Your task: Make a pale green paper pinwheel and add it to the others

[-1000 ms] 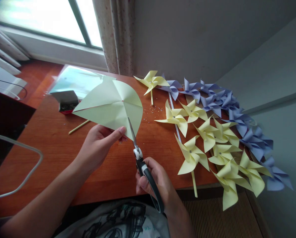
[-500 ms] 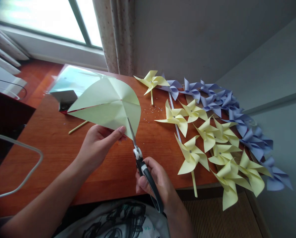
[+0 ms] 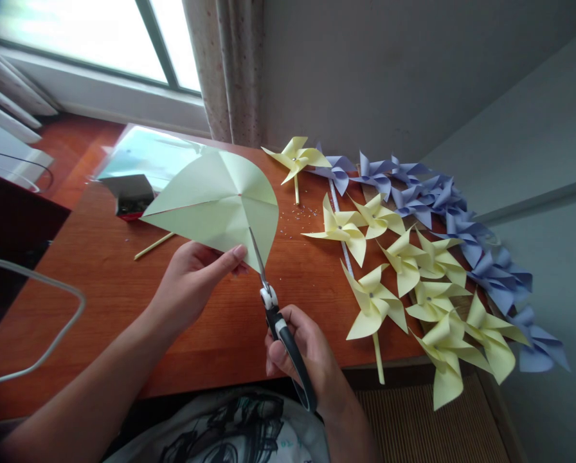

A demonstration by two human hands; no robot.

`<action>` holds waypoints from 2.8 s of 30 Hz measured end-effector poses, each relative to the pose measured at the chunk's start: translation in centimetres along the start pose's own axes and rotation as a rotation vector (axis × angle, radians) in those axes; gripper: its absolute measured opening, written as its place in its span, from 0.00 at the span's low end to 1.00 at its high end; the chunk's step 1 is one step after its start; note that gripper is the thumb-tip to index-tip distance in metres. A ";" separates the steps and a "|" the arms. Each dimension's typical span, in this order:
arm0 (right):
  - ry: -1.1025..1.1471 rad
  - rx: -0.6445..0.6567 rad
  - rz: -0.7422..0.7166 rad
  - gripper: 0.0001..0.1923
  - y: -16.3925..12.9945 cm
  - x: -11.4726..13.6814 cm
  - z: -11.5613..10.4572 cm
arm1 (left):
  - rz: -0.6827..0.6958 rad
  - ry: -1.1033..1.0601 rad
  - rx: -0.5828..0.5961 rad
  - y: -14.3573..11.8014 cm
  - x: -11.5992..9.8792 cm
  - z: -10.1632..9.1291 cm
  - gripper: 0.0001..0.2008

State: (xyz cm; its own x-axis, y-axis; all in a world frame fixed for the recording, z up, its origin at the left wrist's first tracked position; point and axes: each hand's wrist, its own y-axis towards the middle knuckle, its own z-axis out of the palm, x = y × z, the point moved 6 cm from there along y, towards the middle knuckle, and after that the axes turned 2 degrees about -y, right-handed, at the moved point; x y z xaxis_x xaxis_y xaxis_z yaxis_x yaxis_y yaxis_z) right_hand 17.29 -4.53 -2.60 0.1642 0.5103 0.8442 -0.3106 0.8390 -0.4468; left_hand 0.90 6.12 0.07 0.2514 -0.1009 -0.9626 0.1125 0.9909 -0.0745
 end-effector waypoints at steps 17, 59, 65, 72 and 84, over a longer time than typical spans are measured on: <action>0.028 -0.007 0.018 0.25 0.0 0.0 0.3 | -0.049 -0.005 -0.038 -0.2 0.2 -0.2 0.14; -0.012 -0.075 0.032 0.25 0.1 -0.9 0.0 | -0.025 -0.073 -0.093 -0.3 0.0 -0.8 0.10; -0.014 -0.019 0.006 0.26 0.0 -1.0 0.4 | -0.016 -0.112 -0.149 -0.1 0.0 -1.2 0.10; 0.003 0.030 -0.007 0.27 -0.1 -0.1 0.9 | -0.022 -0.107 -0.126 -0.3 0.1 -0.9 0.10; 0.023 0.000 0.008 0.25 0.3 0.2 0.7 | -0.041 -0.080 -0.089 -0.5 0.5 -0.5 0.10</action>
State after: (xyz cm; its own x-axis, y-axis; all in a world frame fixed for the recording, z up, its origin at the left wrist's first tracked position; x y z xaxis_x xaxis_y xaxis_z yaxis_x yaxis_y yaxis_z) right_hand 16.54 -4.28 -2.35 0.1834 0.5217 0.8332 -0.3125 0.8345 -0.4537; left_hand 0.54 5.65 -0.52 0.3247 -0.1445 -0.9347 0.0395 0.9895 -0.1393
